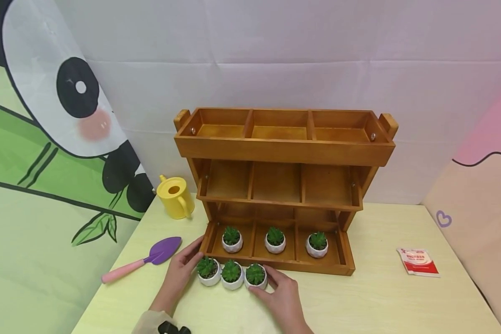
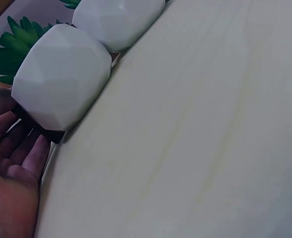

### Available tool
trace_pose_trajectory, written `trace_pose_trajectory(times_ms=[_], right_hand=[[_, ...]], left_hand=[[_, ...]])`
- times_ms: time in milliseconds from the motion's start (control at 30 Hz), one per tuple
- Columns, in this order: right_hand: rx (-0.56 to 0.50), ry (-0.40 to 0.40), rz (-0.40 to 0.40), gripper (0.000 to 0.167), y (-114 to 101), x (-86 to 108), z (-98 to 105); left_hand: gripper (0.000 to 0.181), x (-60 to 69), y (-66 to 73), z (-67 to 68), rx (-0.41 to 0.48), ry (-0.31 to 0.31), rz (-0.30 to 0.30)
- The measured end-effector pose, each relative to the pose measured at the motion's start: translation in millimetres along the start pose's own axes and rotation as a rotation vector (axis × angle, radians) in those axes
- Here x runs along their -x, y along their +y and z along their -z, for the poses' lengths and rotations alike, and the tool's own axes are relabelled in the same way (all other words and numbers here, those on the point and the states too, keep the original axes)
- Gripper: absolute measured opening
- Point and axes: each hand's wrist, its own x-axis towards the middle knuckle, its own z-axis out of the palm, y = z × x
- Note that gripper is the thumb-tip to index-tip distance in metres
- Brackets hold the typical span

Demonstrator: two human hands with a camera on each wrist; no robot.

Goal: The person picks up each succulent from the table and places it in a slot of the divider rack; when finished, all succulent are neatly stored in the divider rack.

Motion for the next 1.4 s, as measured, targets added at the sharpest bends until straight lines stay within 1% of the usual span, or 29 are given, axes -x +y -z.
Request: trace_pose_trajectory(times_ms=[233,367,700,833,933,1100,1200,1333,1400], right_hand=[[-0.015,-0.019,-0.025,0.067,-0.1,-1.6,0.5],[-0.016,-0.024,-0.044,0.068,-2.2,-1.6,1.4],[-0.038,-0.038,-0.049,0.068,-8.8,-1.1,10.5],[0.005,-0.034,-0.025,0.065,-13.7,-2.0,16.2],[0.052,-0.024,0.016,0.063,-19.3,-3.7,20.9],[0.038,-0.036,0.075,0.059,-33.1,-9.2,29.1],[0.008,-0.06,0.099,0.059,-43.2,-14.1,33.9],[0.01,-0.08,0.141,0.061,-57.0,-20.7,39.2],[0.03,-0.08,0.167,0.062,-63.2,-23.7,41.4]], left_hand=[[0.048,-0.3,-0.7,-0.1,0.004,0.001,-0.006],[0.048,0.1,-0.5,0.0,-0.006,0.007,0.007],[0.048,-0.3,-0.2,-0.8,-0.017,0.008,0.011],[0.047,-0.4,-0.1,-0.8,-0.031,0.013,0.022],[0.047,-0.4,-0.3,-0.8,-0.036,0.02,0.012],[0.047,-0.9,-0.7,-1.0,-0.036,0.025,-0.032],[0.047,-1.1,-0.9,-1.3,-0.036,0.023,-0.041],[0.047,-1.1,-1.4,-1.4,-0.029,0.021,-0.03],[0.047,-1.0,-1.9,-1.2,-0.028,0.018,-0.026]])
